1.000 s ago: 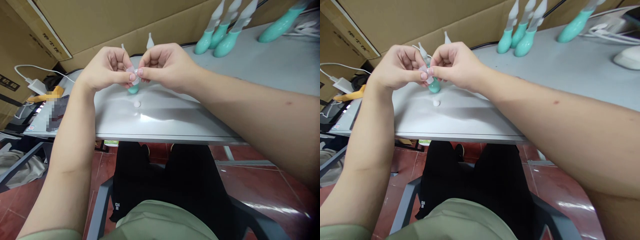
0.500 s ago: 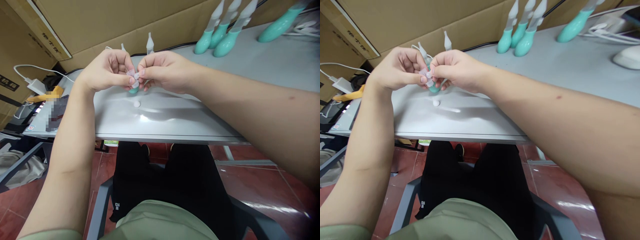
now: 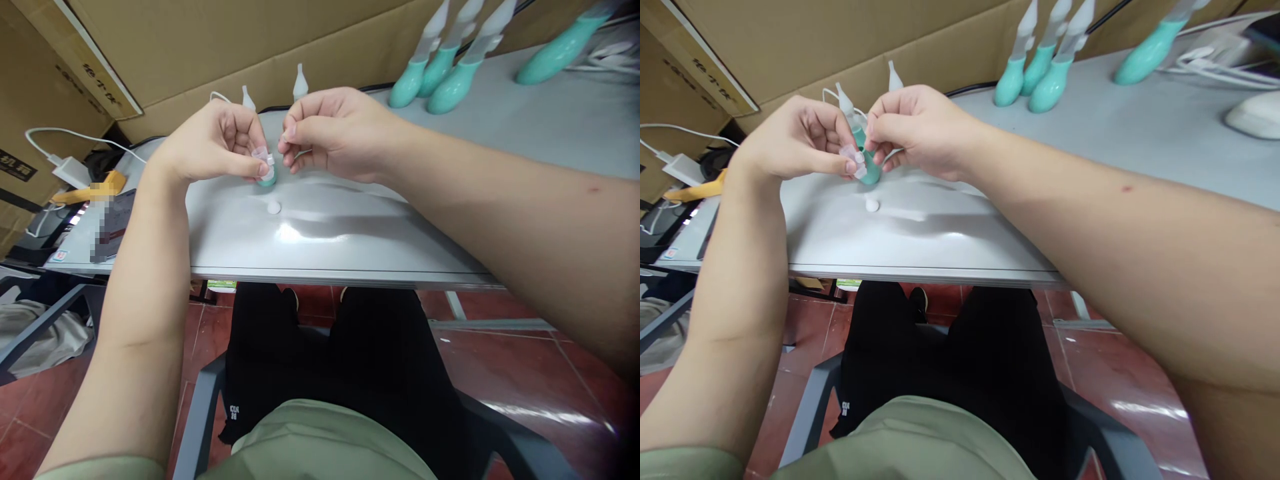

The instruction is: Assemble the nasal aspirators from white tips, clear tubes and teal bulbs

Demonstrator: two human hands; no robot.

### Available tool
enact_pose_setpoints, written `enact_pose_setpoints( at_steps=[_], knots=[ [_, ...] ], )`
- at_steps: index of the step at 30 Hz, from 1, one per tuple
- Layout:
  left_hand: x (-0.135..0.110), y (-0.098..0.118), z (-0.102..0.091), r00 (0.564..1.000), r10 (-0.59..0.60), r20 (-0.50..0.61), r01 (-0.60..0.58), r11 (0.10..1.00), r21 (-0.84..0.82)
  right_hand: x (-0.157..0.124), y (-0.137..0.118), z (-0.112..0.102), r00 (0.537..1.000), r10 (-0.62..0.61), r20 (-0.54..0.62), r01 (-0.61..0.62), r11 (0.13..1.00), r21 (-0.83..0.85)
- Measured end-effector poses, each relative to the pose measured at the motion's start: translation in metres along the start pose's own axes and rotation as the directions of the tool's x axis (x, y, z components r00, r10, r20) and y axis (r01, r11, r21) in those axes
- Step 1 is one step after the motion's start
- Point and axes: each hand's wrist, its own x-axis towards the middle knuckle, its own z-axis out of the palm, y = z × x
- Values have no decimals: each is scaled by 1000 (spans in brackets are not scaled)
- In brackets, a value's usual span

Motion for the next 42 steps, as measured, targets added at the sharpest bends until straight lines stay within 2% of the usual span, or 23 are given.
enact_pose_setpoints(
  at_steps=[2, 4, 6, 11, 17, 19, 21, 23, 25, 27, 31, 36, 42],
  knots=[
    [-2, 1, -1, 1000, 7, -1, -7, 998, 57, 2, 2, -7, 999, -51, 10, 52, 988, -142],
    [-5, 5, 0, 1000, 22, -3, -22, 992, 125, 6, 7, -14, 994, -98, 42, 106, 945, -308],
    [-8, 10, 1, 999, 51, -7, -49, 984, 172, 10, 13, -18, 989, -115, 98, 145, 903, -405],
    [-11, 16, 2, 996, 76, 34, -82, 976, 200, 13, 21, -22, 972, -102, 213, 204, 816, -541],
    [5, -6, -3, 986, 12, 169, -53, 969, 242, 19, 28, -29, 935, -129, 330, 320, 705, -633],
    [10, -12, -4, 979, 10, 202, -59, 969, 239, 19, 27, -30, 941, -97, 325, 302, 677, -671],
    [10, -9, -3, 975, -19, 222, -36, 970, 241, 17, 22, -29, 954, -50, 295, 252, 667, -701],
    [5, 5, 0, 975, -101, 197, 45, 962, 270, 12, 15, -28, 963, -7, 269, 204, 670, -714],
    [-1, 25, 5, 956, -257, 141, 193, 915, 355, 6, 8, -26, 965, 13, 263, 186, 669, -720],
    [-7, 43, 9, 939, -321, 125, 252, 888, 385, 3, 2, -25, 966, 6, 259, 194, 647, -737],
    [-12, 57, 12, 949, -296, 104, 238, 896, 375, 3, -1, -23, 971, -17, 237, 198, 606, -770],
    [-15, 57, 12, 966, -240, 100, 189, 913, 362, 4, -1, -20, 977, -24, 213, 181, 631, -755],
    [-7, 57, 24, 931, -315, 187, 193, 856, 479, 6, -1, -16, 988, -5, 152, 112, 699, -706]
  ],
)
